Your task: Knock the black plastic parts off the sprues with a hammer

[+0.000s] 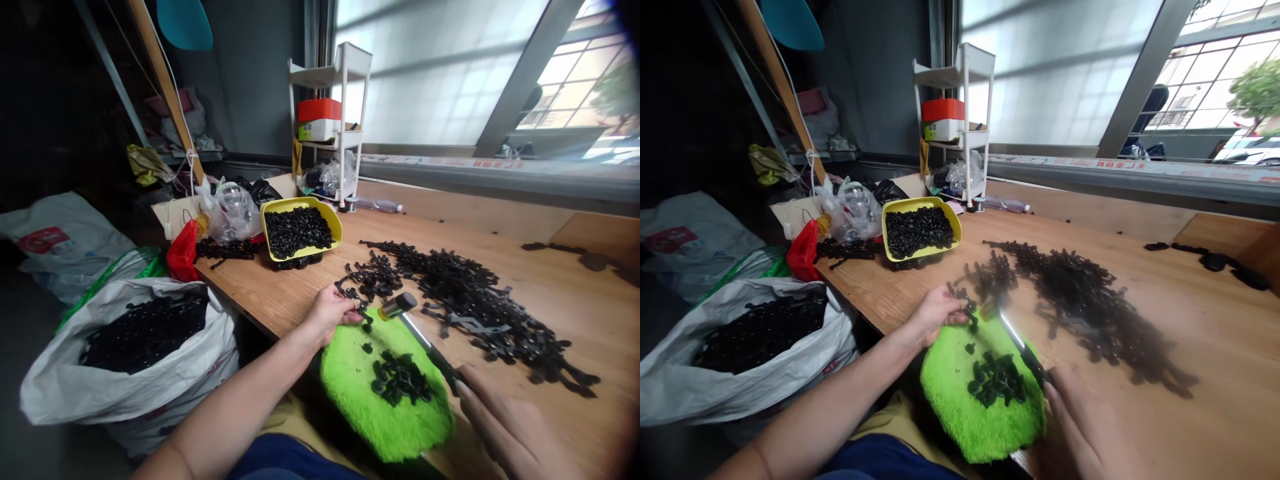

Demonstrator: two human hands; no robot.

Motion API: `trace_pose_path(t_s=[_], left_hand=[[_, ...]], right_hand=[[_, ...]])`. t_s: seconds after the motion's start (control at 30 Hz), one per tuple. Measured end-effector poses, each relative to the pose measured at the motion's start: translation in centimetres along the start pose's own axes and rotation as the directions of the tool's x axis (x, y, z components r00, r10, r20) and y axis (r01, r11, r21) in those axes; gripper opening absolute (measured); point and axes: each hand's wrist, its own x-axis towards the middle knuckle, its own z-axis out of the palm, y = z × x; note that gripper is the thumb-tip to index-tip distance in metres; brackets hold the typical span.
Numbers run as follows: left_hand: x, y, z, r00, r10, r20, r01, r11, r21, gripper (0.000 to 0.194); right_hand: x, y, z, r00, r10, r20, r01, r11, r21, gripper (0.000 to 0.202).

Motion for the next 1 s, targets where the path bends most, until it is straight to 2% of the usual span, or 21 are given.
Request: trace_pose_path(t_s=[0.13,0.27,0.37,0.5,0.63,0.73,0.87,1.0], left_hand=[[-0.1,0.0,0.2,1.000,0.021,0.007,-0.021,0.999,0.039,0.022],[-0.4,-0.1,0.3,0.998,0.064,0.013,-0.064,0.997,0.037,0.026],[-0.6,0.0,0.3,0.997,0.081,0.015,-0.082,0.995,0.049,0.026],[-0.5,-0.2,0.3,0.994,0.106,0.016,-0.107,0.991,0.080,0.026],[-0.2,-0.6,0.3,0.991,0.133,0.010,-0.134,0.989,0.069,0.028],[-0.1,-0.8,0.3,0.988,0.156,0.002,-0.156,0.983,0.099,0.029],[0.0,-0.9,0.3,0.989,0.146,0.004,-0.146,0.984,0.100,0.029],[-0.1,-1.0,0.3,0.984,0.180,0.013,-0.181,0.979,0.098,0.030]], right_hand=[[0.0,-0.3,-0.2,0.997,0.071,0.033,-0.072,0.997,0.012,0.043],[0.6,-0.9,-1.1,0.996,-0.090,-0.004,0.089,0.994,-0.062,0.040],[1.7,-2.7,-1.8,0.992,-0.115,-0.041,0.108,0.983,-0.151,0.040],[2.8,-4.7,-2.5,0.987,-0.123,0.107,0.138,0.978,-0.157,0.037],[2.9,-5.0,-2.6,0.995,-0.099,-0.026,0.094,0.984,-0.154,0.035],[3.0,-5.8,-2.4,0.998,-0.061,-0.006,0.060,0.987,-0.149,0.035],[3.5,-7.1,-1.9,0.997,-0.037,-0.072,0.022,0.980,-0.198,0.037],[3.7,-7.2,-1.6,0.997,-0.039,-0.066,0.023,0.975,-0.222,0.037]])
